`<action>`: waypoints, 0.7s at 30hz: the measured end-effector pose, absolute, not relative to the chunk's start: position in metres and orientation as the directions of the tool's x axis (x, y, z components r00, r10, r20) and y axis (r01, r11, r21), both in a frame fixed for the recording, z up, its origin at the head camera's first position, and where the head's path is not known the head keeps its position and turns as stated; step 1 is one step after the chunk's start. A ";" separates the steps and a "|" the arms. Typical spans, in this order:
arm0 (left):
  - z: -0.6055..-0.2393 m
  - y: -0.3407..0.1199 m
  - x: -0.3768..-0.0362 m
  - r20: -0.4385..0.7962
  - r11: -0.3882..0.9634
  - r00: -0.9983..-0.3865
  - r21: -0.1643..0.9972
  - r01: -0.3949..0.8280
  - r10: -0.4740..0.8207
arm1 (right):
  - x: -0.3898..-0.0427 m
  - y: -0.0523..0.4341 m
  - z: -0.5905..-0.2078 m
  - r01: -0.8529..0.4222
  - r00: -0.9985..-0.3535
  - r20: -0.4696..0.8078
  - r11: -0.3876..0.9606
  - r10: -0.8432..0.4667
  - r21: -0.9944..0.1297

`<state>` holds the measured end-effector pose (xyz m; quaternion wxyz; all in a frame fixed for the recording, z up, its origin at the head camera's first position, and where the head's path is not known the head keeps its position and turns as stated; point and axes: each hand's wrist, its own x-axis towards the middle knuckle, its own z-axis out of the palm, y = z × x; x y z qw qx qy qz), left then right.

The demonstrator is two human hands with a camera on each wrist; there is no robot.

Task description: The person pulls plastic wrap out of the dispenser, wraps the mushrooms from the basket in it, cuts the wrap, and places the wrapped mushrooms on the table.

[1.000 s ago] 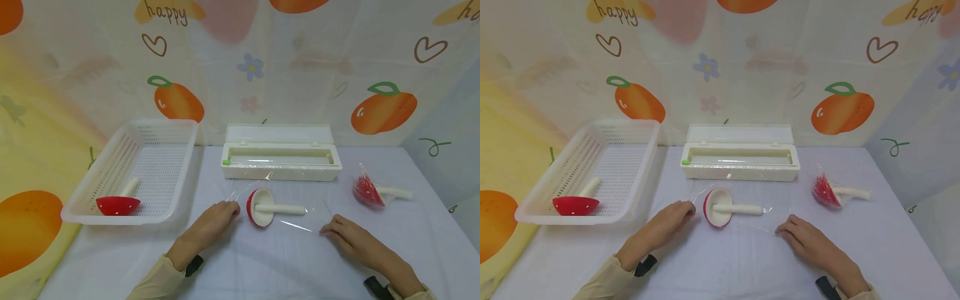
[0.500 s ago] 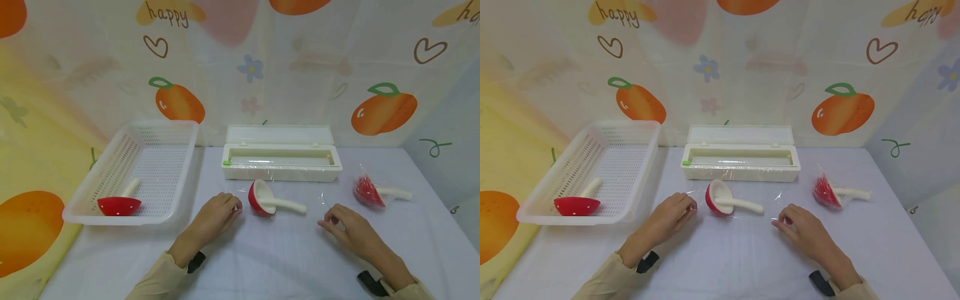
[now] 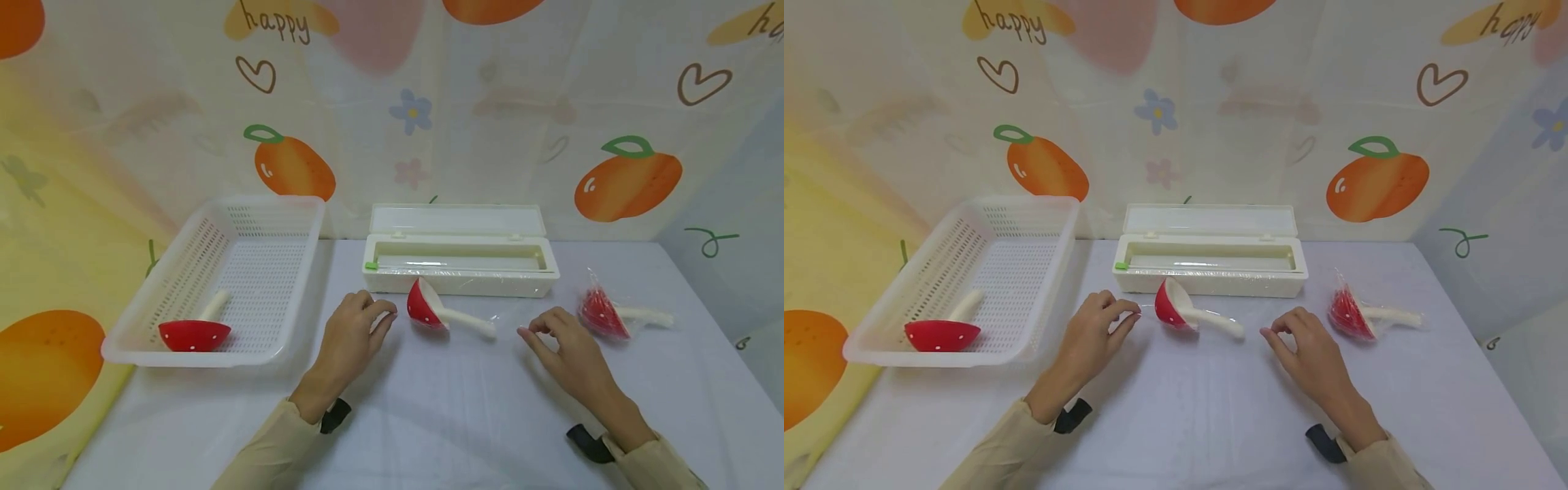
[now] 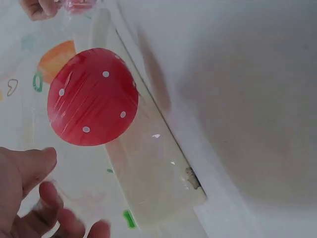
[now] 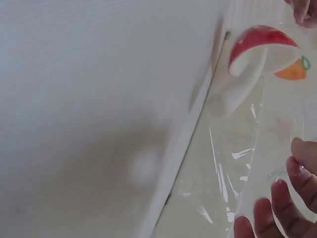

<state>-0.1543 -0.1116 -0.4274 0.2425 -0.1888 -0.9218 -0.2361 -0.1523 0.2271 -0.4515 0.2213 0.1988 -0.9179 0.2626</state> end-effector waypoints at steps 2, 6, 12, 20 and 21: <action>-0.426 -0.109 -0.156 0.514 0.814 -0.831 0.376 0.443 0.215 | -0.155 0.225 -0.451 -0.465 -0.828 0.516 0.784 -0.220 -0.412; -0.424 -0.103 -0.160 0.454 0.777 -0.868 0.466 0.424 0.202 | -0.161 0.220 -0.449 -0.436 -0.834 0.531 0.772 -0.152 -0.463; -0.426 -0.095 -0.170 0.388 0.621 -0.902 0.665 0.415 0.187 | -0.167 0.214 -0.445 -0.338 -0.933 0.342 0.588 -0.108 -0.735; -0.434 -0.087 -0.185 0.396 0.449 -0.905 0.788 0.422 0.155 | -0.178 0.206 -0.447 -0.279 -0.958 0.244 0.287 -0.154 -0.916; -0.436 -0.086 -0.187 0.397 0.440 -0.904 0.791 0.425 0.158 | -0.179 0.205 -0.448 -0.287 -0.955 0.251 0.291 -0.157 -0.913</action>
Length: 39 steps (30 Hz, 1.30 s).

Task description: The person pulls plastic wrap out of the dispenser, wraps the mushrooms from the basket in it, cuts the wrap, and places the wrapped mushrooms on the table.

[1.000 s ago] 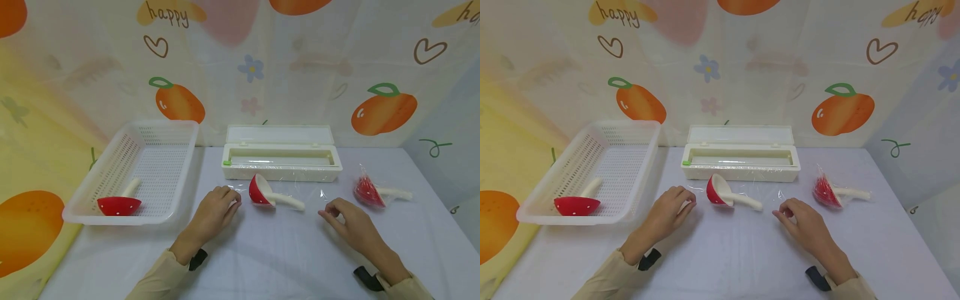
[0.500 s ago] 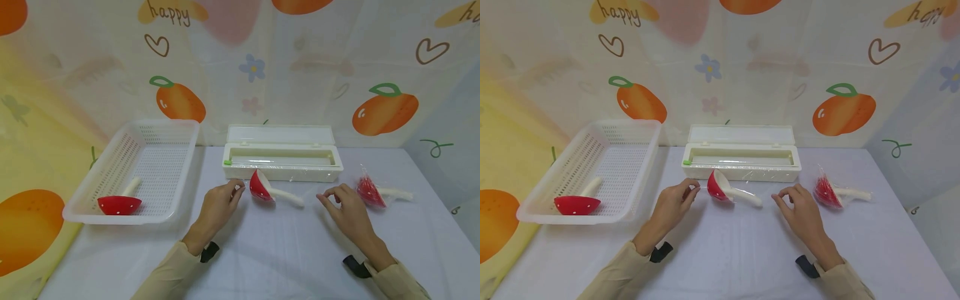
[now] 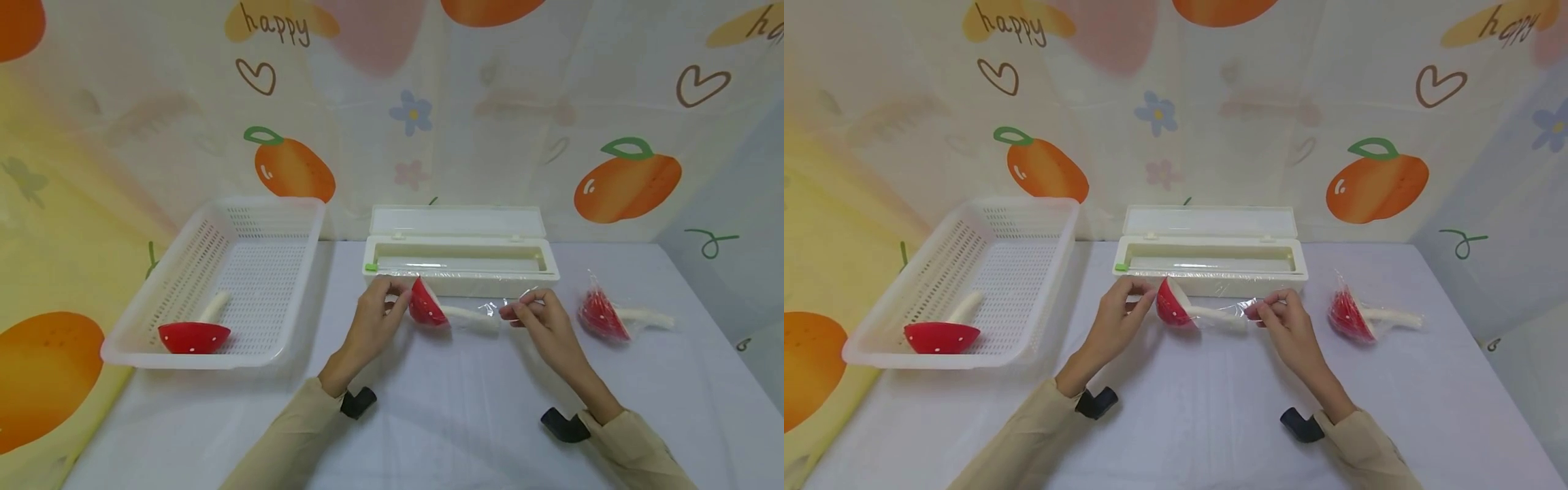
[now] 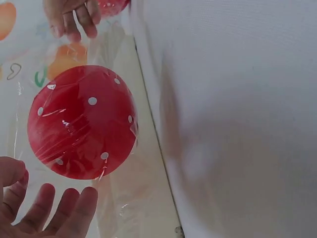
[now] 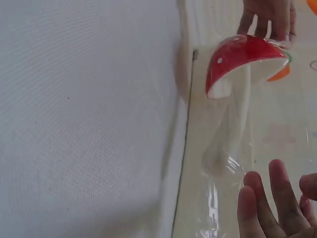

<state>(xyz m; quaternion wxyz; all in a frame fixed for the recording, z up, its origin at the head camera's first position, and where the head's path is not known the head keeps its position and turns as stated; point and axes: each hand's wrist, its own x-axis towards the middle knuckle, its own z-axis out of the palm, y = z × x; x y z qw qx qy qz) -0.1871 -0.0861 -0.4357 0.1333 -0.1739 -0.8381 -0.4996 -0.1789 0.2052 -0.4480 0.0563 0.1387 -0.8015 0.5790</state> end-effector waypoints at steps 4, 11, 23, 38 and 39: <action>-0.440 -0.083 -0.193 0.403 0.415 -0.892 0.790 0.451 0.202 | -0.183 0.200 -0.454 -0.308 -0.950 0.256 0.409 -0.179 -0.859; -0.444 -0.079 -0.197 0.365 0.468 -0.883 0.750 0.467 0.297 | -0.191 0.189 -0.467 -0.478 -0.877 0.320 0.577 -0.359 -0.662; -0.448 -0.078 -0.201 0.326 0.506 -0.876 0.721 0.473 0.355 | -0.206 0.183 -0.467 -0.599 -0.799 0.266 0.668 -0.539 -0.443; -0.438 -0.076 -0.205 0.324 0.520 -0.901 0.737 0.432 0.289 | -0.208 0.184 -0.458 -0.563 -0.825 0.280 0.663 -0.491 -0.494; -0.437 -0.077 -0.206 0.335 0.531 -0.902 0.730 0.431 0.272 | -0.207 0.185 -0.458 -0.587 -0.809 0.318 0.650 -0.495 -0.482</action>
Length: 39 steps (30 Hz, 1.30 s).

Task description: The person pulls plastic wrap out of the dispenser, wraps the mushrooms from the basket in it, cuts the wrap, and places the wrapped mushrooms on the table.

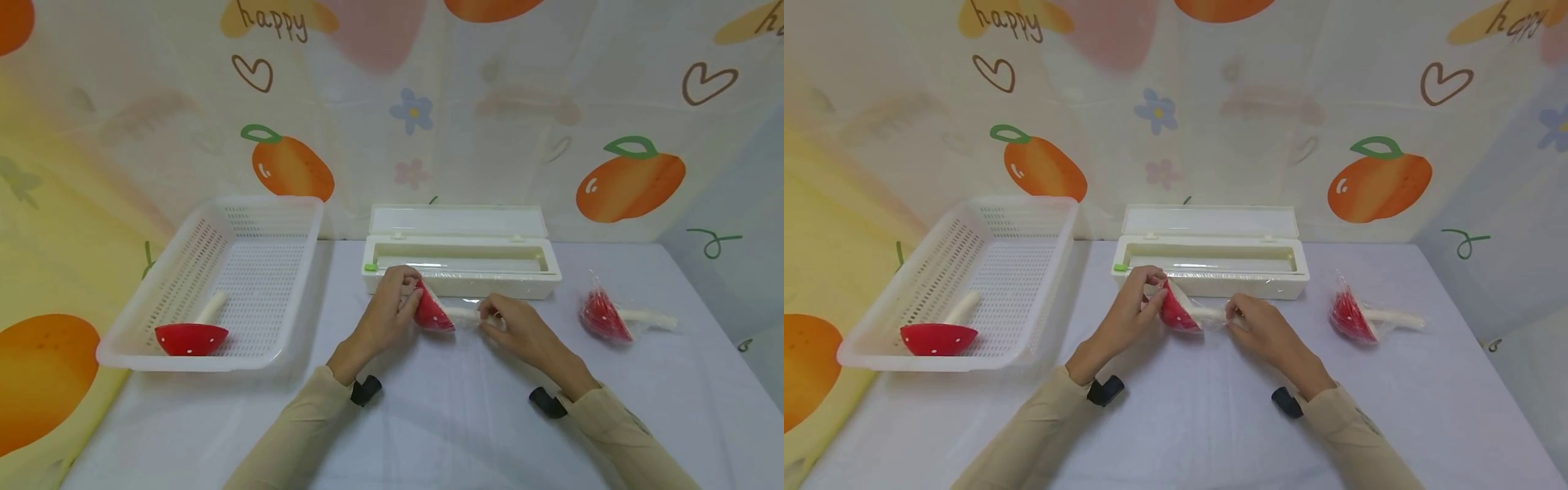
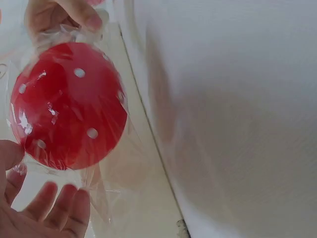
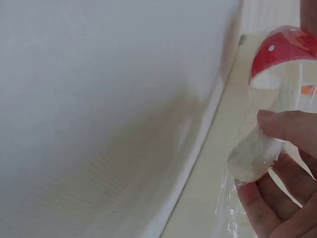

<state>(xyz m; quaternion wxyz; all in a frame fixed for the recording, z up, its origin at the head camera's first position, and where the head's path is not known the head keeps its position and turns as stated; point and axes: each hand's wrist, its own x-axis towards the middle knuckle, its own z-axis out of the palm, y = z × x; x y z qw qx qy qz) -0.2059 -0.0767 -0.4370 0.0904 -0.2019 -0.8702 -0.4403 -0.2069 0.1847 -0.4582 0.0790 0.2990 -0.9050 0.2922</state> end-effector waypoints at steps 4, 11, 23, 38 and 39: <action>-0.433 -0.077 -0.209 0.405 0.587 -0.895 0.685 0.432 0.186 | -0.202 0.187 -0.456 -0.649 -0.761 0.415 0.610 -0.499 -0.455; -0.427 -0.078 -0.211 0.449 0.498 -0.876 0.728 0.472 0.173 | -0.193 0.186 -0.444 -0.604 -0.797 0.395 0.625 -0.457 -0.494; -0.419 -0.083 -0.209 0.388 0.629 -0.796 0.489 0.605 0.464 | -0.193 0.188 -0.431 -0.580 -0.814 0.422 0.594 -0.399 -0.558; -0.420 -0.077 -0.225 0.412 0.684 -0.735 0.297 0.667 0.539 | -0.196 0.190 -0.412 -0.539 -0.840 0.327 0.598 -0.433 -0.593; -0.420 -0.077 -0.226 0.419 0.685 -0.732 0.290 0.668 0.537 | -0.197 0.190 -0.412 -0.538 -0.840 0.319 0.600 -0.438 -0.593</action>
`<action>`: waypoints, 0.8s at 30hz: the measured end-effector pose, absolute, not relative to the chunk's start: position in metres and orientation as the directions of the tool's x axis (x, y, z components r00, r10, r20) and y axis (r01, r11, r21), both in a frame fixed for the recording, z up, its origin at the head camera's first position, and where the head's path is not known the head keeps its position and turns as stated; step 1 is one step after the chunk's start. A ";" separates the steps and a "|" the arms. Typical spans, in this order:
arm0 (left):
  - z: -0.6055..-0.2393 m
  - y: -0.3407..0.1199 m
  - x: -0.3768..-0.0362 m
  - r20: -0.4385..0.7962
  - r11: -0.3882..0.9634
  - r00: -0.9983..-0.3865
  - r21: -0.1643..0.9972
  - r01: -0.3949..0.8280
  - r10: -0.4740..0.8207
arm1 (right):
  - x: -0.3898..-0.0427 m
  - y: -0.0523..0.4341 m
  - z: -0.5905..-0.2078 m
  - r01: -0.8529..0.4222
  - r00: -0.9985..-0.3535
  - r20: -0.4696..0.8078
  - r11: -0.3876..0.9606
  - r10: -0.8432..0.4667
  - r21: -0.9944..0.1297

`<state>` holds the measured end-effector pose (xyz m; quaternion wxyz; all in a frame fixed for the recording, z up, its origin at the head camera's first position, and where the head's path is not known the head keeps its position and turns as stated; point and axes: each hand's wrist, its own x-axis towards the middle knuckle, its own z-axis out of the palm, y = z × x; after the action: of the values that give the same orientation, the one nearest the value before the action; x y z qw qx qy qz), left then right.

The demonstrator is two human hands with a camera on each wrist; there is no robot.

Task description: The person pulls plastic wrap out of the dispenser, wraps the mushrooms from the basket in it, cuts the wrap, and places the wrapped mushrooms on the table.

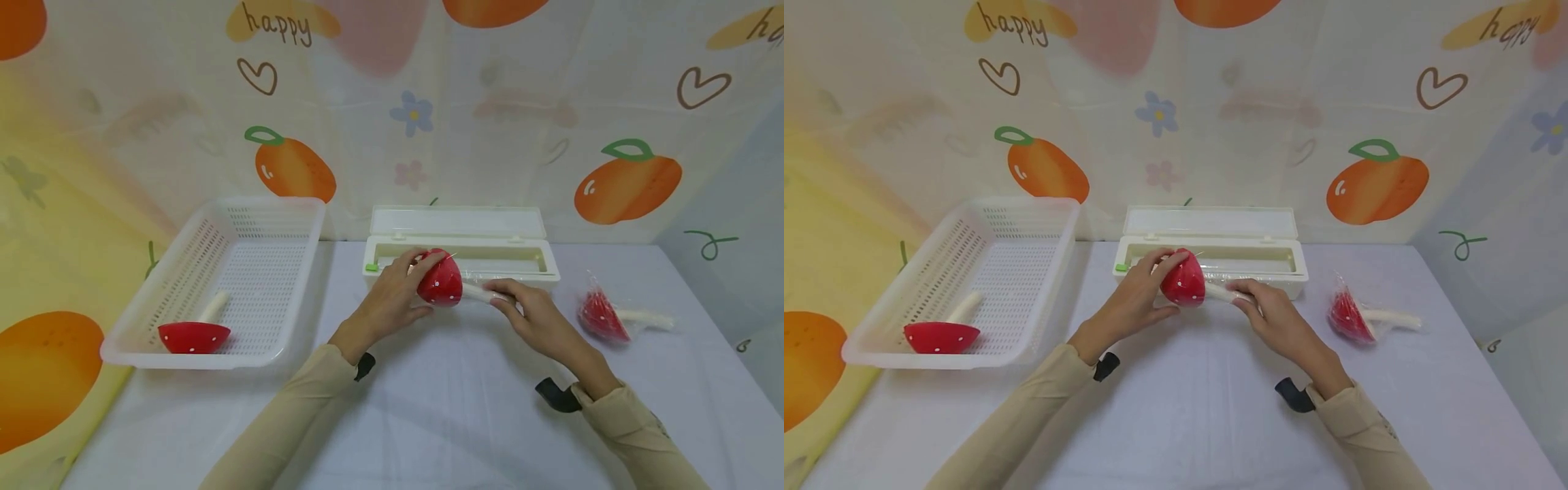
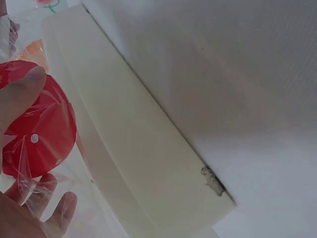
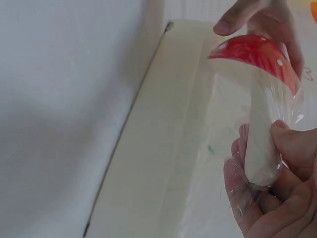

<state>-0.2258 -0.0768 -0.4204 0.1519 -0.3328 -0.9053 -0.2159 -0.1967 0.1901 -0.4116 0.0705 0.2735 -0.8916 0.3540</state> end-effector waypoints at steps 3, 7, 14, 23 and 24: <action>-0.420 -0.074 -0.229 0.422 0.687 -0.733 0.288 0.667 0.534 | -0.198 0.191 -0.411 -0.531 -0.843 0.301 0.600 -0.446 -0.599; -0.419 -0.071 -0.232 0.388 0.687 -0.754 0.324 0.650 0.530 | -0.200 0.192 -0.409 -0.512 -0.853 0.278 0.600 -0.443 -0.615; -0.417 -0.066 -0.237 0.317 0.710 -0.782 0.331 0.622 0.537 | -0.202 0.195 -0.408 -0.470 -0.872 0.225 0.617 -0.435 -0.631; -0.416 -0.064 -0.242 0.299 0.695 -0.787 0.370 0.617 0.540 | -0.203 0.194 -0.410 -0.424 -0.888 0.175 0.610 -0.426 -0.669; -0.415 -0.064 -0.243 0.296 0.694 -0.789 0.375 0.614 0.538 | -0.204 0.194 -0.410 -0.435 -0.885 0.189 0.610 -0.426 -0.662</action>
<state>-0.2427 -0.0639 -0.4154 0.0819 -0.3141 -0.9168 -0.2328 -0.2035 0.1939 -0.4102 0.0063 0.2397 -0.8973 0.3707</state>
